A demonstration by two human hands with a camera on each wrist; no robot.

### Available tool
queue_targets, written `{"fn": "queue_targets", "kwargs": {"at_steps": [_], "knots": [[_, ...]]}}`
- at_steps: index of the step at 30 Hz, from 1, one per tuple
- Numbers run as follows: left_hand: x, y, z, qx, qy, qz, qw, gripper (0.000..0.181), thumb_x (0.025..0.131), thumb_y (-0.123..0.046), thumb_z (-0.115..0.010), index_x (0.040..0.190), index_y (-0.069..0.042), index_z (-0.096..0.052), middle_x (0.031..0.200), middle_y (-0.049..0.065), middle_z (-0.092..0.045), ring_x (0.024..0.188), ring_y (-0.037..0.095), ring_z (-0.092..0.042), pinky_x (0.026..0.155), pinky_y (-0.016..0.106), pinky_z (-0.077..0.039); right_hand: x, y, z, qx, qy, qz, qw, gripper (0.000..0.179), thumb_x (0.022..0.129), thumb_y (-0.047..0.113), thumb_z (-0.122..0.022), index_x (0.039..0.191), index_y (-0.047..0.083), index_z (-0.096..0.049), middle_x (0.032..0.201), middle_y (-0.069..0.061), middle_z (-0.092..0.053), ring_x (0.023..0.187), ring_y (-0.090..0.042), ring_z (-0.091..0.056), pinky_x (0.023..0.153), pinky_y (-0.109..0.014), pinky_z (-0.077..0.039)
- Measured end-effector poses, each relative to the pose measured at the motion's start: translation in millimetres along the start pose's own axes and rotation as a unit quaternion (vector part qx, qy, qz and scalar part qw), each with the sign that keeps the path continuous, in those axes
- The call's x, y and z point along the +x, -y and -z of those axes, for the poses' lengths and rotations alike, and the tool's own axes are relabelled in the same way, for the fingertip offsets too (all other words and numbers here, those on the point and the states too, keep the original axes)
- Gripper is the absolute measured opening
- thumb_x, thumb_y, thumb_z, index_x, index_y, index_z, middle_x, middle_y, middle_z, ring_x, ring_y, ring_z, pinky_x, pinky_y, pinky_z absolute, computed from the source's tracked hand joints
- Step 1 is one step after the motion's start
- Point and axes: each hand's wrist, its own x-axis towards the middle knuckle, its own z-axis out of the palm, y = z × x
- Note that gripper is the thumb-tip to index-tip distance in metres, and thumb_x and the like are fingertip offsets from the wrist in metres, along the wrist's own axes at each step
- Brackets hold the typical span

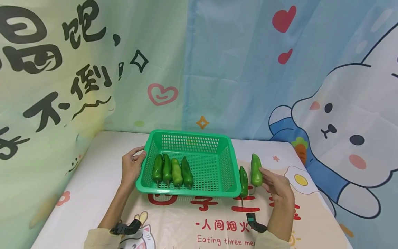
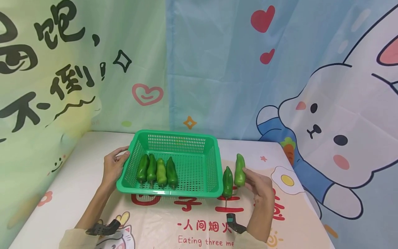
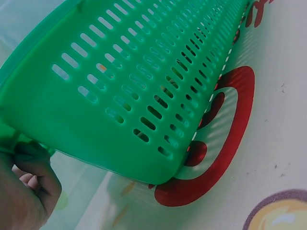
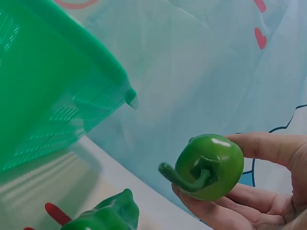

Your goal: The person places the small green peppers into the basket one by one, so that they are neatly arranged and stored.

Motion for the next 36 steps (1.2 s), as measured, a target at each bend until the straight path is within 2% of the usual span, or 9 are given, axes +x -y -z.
{"fn": "queue_targets", "kwargs": {"at_steps": [8,12,16,19,22,26,28,32,36], "knots": [[1.6,-0.4,-0.5,-0.004,0.004,-0.005,1.0,0.037,0.114,-0.02,-0.061,0.144,0.001,-0.066,0.107,0.025,-0.083,0.07,0.005,-0.077,0.063,0.02,-0.062,-5.0,7.2,-3.7,0.009,-0.004,0.007,0.9999,0.017,0.097,0.032,-0.086,0.1,0.019,-0.076,0.088,0.01,-0.08,0.088,-0.008,-0.08,0.088,-0.021,-0.065],[1.3,-0.3,-0.5,-0.001,0.0,-0.004,1.0,0.037,0.113,-0.02,-0.061,0.143,0.001,-0.067,0.106,0.026,-0.082,0.069,0.005,-0.077,0.062,0.02,-0.062,-7.7,10.0,-8.6,0.015,0.006,0.013,0.9998,0.037,0.098,0.03,-0.085,0.124,0.01,-0.07,0.09,0.01,-0.08,0.09,-0.008,-0.08,0.09,-0.023,-0.065],[0.4,0.3,0.0,0.004,-0.003,-0.002,1.0,0.037,0.114,-0.019,-0.06,0.144,0.002,-0.066,0.107,0.029,-0.081,0.069,0.006,-0.077,0.061,0.02,-0.062,-10.7,13.3,-14.2,0.017,0.03,0.011,0.9994,0.068,0.101,0.032,-0.081,0.154,0.0,-0.051,0.094,0.011,-0.079,0.094,-0.007,-0.079,0.092,-0.023,-0.065],[0.4,1.4,-0.2,0.006,-0.004,-0.003,1.0,0.037,0.114,-0.018,-0.06,0.144,0.002,-0.066,0.109,0.031,-0.08,0.07,0.007,-0.077,0.062,0.021,-0.063,-13.5,16.4,-18.9,0.018,0.041,0.011,0.9989,0.08,0.103,0.033,-0.079,0.163,-0.002,-0.041,0.097,0.011,-0.078,0.097,-0.007,-0.078,0.093,-0.023,-0.064],[0.4,1.7,-0.5,0.006,-0.005,-0.001,1.0,0.036,0.114,-0.019,-0.06,0.143,0.001,-0.067,0.11,0.031,-0.08,0.071,0.007,-0.078,0.063,0.021,-0.063,-16.7,19.4,-24.9,0.028,0.043,0.022,0.9984,0.064,0.102,0.031,-0.079,0.153,0.001,-0.054,0.097,0.009,-0.079,0.097,-0.009,-0.078,0.093,-0.024,-0.065],[0.1,1.3,-0.6,0.007,-0.004,0.0,1.0,0.037,0.114,-0.019,-0.06,0.144,0.001,-0.066,0.109,0.029,-0.081,0.071,0.006,-0.078,0.063,0.02,-0.063,-21.8,21.5,-34.0,0.043,0.053,0.036,0.997,0.015,0.103,0.026,-0.078,0.112,0.014,-0.077,0.095,0.007,-0.082,0.096,-0.01,-0.079,0.091,-0.026,-0.066],[0.3,1.3,-0.7,0.007,-0.005,0.001,1.0,0.037,0.114,-0.019,-0.06,0.143,0.001,-0.067,0.107,0.028,-0.082,0.07,0.005,-0.077,0.063,0.02,-0.063,-23.4,21.9,-38.9,0.047,0.062,0.042,0.9961,0.007,0.103,0.023,-0.077,0.098,0.019,-0.079,0.094,0.006,-0.082,0.094,-0.011,-0.08,0.09,-0.026,-0.066],[0.5,0.6,-0.8,0.005,-0.006,0.001,1.0,0.037,0.114,-0.02,-0.061,0.143,0.001,-0.067,0.105,0.024,-0.083,0.068,0.005,-0.077,0.062,0.02,-0.062,-26.3,23.5,-49.1,0.047,0.076,0.052,0.9947,0.009,0.104,0.021,-0.076,0.096,0.02,-0.081,0.094,0.006,-0.083,0.093,-0.011,-0.081,0.089,-0.027,-0.067],[0.9,-0.2,-1.3,0.003,-0.005,0.003,1.0,0.038,0.114,-0.02,-0.061,0.144,0.002,-0.066,0.107,0.024,-0.083,0.069,0.004,-0.076,0.062,0.019,-0.061,-28.8,24.9,-57.4,0.036,0.089,0.058,0.9937,0.014,0.105,0.022,-0.075,0.113,0.012,-0.08,0.096,0.006,-0.083,0.094,-0.01,-0.081,0.09,-0.026,-0.066]]}}
